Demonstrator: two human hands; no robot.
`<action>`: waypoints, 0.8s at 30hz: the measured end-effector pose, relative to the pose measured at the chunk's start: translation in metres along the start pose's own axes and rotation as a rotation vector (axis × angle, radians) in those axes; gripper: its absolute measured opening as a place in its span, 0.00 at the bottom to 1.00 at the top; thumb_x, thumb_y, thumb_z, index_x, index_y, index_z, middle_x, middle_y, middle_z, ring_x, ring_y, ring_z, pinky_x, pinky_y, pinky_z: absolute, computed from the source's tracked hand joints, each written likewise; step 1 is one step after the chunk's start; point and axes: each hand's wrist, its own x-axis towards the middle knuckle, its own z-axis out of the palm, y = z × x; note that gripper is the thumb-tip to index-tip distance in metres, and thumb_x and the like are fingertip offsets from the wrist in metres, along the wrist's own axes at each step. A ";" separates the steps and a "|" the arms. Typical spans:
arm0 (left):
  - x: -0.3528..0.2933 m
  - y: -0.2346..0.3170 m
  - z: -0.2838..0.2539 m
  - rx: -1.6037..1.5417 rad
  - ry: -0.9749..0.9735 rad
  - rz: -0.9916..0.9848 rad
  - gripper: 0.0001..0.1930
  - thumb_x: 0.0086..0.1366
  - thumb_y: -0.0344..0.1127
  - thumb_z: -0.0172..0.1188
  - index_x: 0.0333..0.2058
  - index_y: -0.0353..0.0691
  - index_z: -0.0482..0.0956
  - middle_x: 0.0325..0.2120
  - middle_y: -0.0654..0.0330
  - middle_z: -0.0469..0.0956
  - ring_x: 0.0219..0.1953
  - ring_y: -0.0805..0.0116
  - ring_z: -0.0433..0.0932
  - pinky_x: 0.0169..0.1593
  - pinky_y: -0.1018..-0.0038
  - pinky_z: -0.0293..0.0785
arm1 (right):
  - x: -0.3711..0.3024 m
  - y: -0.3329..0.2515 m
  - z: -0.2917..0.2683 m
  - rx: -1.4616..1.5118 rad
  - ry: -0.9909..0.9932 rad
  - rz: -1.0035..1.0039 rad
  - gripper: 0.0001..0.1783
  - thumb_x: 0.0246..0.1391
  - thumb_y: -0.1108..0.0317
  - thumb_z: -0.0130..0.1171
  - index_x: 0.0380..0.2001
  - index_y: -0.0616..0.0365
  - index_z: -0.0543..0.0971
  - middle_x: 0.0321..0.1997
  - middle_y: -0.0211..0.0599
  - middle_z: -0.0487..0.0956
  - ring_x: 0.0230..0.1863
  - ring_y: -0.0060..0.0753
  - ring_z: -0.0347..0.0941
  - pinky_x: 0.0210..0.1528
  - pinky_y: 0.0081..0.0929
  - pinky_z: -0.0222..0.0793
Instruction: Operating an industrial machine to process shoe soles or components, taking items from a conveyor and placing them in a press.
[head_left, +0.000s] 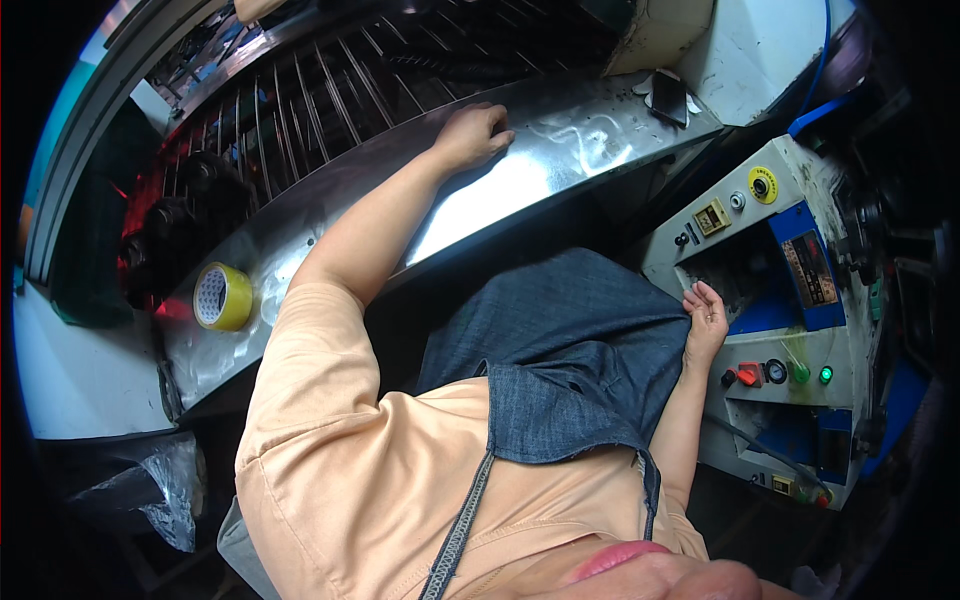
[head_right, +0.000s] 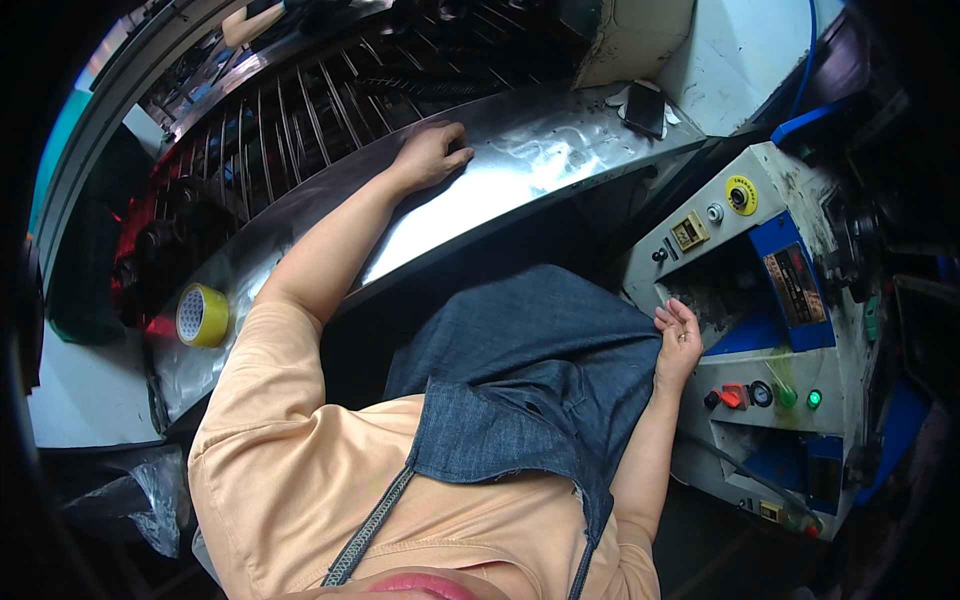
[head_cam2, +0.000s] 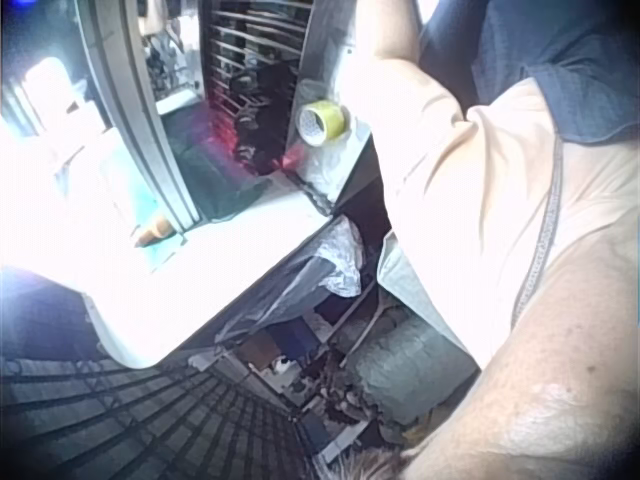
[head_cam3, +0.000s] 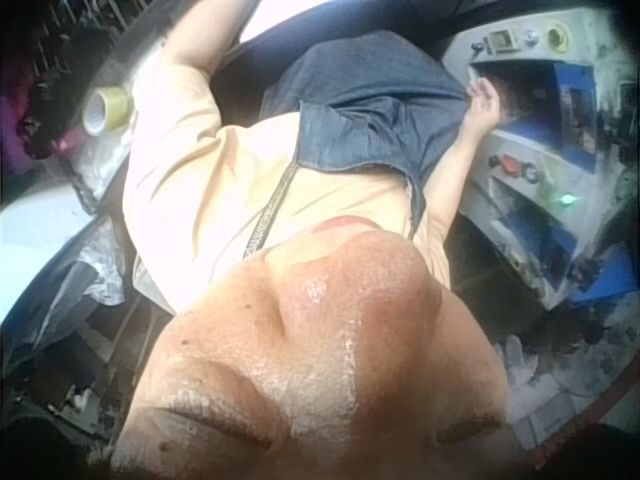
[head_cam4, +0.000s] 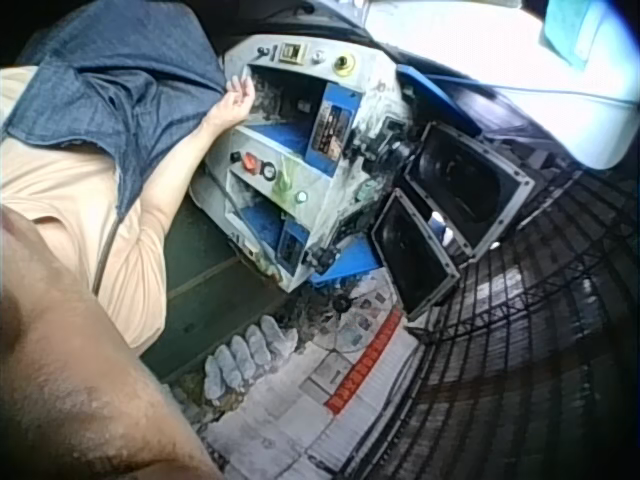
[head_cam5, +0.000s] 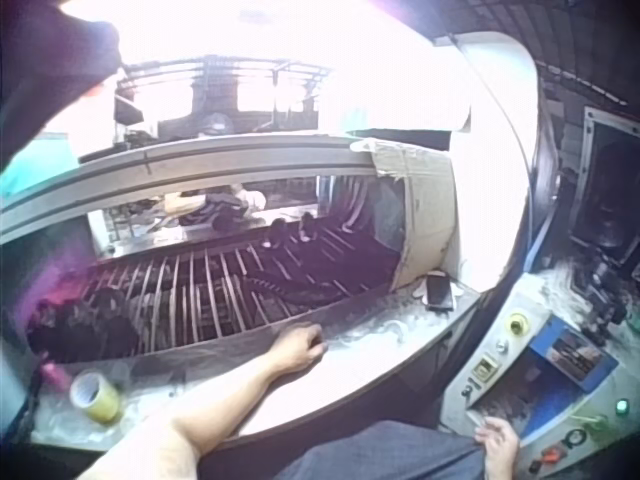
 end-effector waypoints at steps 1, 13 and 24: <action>0.000 0.000 0.000 0.000 0.000 0.000 0.13 0.59 0.40 0.58 0.34 0.34 0.76 0.33 0.52 0.76 0.35 0.58 0.75 0.41 0.66 0.71 | 0.000 0.000 0.000 0.001 0.000 0.000 0.20 0.52 0.84 0.41 0.48 0.69 0.71 0.47 0.46 0.75 0.45 0.34 0.76 0.47 0.24 0.71; 0.000 -0.002 0.001 0.003 0.000 0.007 0.13 0.59 0.40 0.58 0.34 0.34 0.76 0.33 0.52 0.76 0.36 0.57 0.75 0.41 0.66 0.71 | 0.000 -0.001 0.001 -0.003 0.003 0.010 0.20 0.51 0.85 0.40 0.48 0.69 0.71 0.47 0.46 0.75 0.44 0.34 0.76 0.46 0.24 0.72; 0.000 -0.004 0.003 -0.007 0.025 0.021 0.14 0.60 0.41 0.58 0.33 0.35 0.75 0.32 0.52 0.76 0.34 0.60 0.75 0.38 0.67 0.71 | 0.001 -0.002 0.001 -0.002 0.006 0.011 0.19 0.51 0.84 0.41 0.47 0.69 0.72 0.46 0.46 0.75 0.44 0.34 0.76 0.46 0.24 0.72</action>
